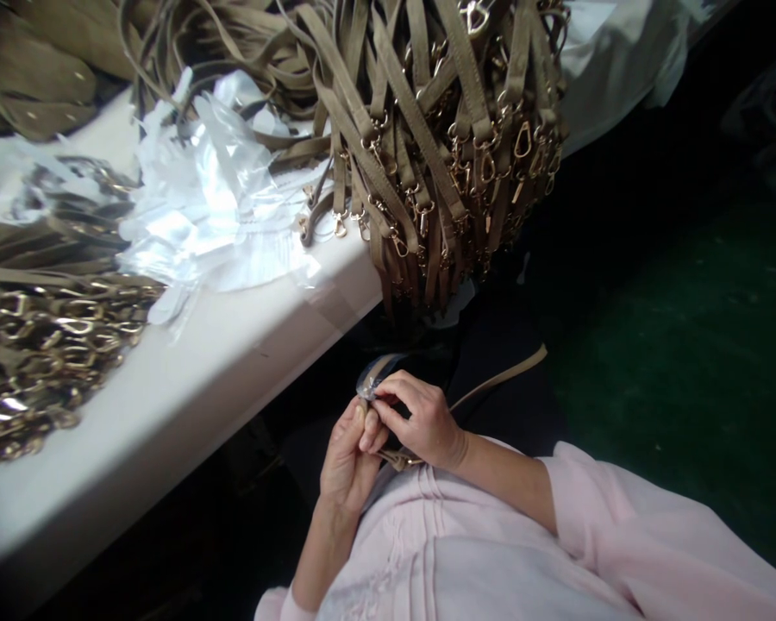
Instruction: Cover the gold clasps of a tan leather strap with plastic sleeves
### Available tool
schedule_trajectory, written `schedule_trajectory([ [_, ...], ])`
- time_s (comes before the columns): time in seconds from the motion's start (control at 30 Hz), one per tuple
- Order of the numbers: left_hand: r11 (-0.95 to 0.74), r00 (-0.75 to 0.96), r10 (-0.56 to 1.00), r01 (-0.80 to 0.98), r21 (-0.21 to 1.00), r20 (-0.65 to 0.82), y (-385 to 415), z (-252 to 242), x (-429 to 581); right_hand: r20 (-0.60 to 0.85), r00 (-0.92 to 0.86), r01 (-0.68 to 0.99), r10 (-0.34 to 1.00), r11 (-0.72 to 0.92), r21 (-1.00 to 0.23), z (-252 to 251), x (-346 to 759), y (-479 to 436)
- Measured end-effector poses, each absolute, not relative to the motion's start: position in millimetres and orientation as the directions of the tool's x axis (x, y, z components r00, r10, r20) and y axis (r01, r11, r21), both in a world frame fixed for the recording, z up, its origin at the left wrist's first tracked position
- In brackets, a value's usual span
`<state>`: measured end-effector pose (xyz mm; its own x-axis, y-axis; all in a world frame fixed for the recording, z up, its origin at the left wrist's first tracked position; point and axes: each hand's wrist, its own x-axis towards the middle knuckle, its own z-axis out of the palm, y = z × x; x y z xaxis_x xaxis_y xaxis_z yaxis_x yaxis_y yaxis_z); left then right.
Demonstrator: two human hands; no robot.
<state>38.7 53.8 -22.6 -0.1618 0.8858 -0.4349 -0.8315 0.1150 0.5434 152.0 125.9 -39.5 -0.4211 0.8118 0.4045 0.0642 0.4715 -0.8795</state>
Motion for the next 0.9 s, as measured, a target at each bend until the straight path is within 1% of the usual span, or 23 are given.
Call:
schedule_trajectory([
  [0.2, 0.135, -0.132, 0.888, -0.841, 0.524, -0.440, 53.3, -22.4, 40.3, 0.481, -0.409, 0.071, 0.776, 0.552, -0.831, -38.7, 153.9, 127.0],
  [0.37, 0.169, -0.106, 0.878, -0.844, 0.509, -0.466, 52.3, -20.5, 39.7, 0.486, -0.413, 0.077, 0.770, 0.561, -0.824, -39.0, 155.2, 128.6],
  [0.53, 0.164, -0.067, 0.872, -0.894, 0.417, -0.486, 52.0, -19.1, 41.1, 0.461, -0.425, 0.049, 0.779, 0.528, -0.848, -40.7, 154.2, 129.7],
  [0.63, 0.184, -0.028, 0.875, -0.905, 0.384, -0.484, 52.0, -20.3, 38.7, 0.366, -0.463, 0.011, 0.807, 0.418, -0.908, -40.6, 154.7, 128.7],
  [0.7, 0.222, -0.004, 0.880, -0.880, 0.419, -0.475, 51.7, -20.9, 34.7, 0.278, -0.506, -0.017, 0.816, 0.313, -0.950, -39.7, 156.2, 127.3],
  [0.77, 0.269, 0.011, 0.885, -0.828, 0.492, -0.465, 50.5, -19.6, 30.0, 0.209, -0.545, -0.044, 0.812, 0.221, -0.974, -38.5, 158.1, 125.7],
  [0.83, 0.304, 0.004, 0.883, -0.766, 0.566, -0.469, 48.6, -15.5, 26.4, 0.172, -0.565, -0.067, 0.807, 0.163, -0.984, -37.4, 160.0, 124.4],
  [0.9, 0.327, -0.035, 0.871, -0.702, 0.633, -0.489, 46.5, -9.3, 25.0, 0.168, -0.581, -0.083, 0.796, 0.147, -0.986, -36.6, 161.6, 123.8],
])
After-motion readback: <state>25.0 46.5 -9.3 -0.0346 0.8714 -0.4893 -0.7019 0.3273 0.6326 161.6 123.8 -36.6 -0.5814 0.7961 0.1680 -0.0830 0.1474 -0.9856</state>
